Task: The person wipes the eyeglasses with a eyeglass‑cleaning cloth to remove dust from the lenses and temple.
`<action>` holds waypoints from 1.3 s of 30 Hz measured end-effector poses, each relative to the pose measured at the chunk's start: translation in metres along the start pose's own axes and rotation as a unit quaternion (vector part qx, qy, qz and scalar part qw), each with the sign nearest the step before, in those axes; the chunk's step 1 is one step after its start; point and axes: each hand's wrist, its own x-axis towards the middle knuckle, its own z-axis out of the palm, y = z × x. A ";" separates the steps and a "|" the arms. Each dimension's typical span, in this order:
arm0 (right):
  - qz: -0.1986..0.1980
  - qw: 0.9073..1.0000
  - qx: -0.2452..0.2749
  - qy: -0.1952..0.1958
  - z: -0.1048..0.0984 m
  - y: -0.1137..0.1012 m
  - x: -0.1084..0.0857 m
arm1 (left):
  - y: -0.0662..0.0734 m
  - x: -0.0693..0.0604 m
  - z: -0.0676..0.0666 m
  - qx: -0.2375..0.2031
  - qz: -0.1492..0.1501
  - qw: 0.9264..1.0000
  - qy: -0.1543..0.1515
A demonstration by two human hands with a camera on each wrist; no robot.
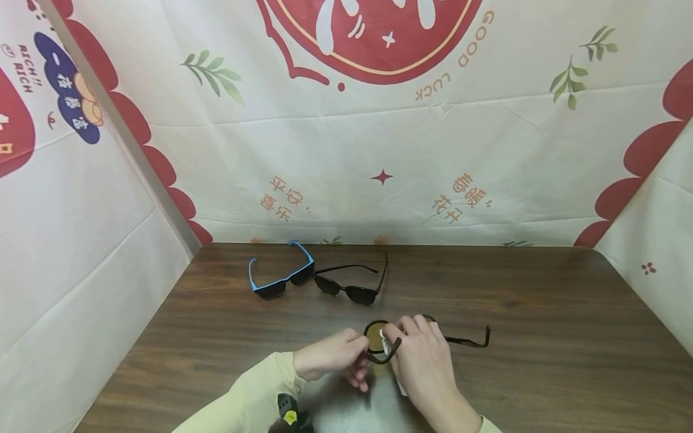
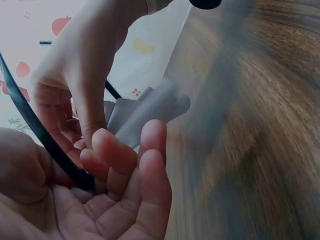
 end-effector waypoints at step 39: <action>-0.004 1.000 0.000 0.005 -0.002 0.009 0.006 | 0.009 0.000 -0.001 0.065 0.016 0.998 -0.003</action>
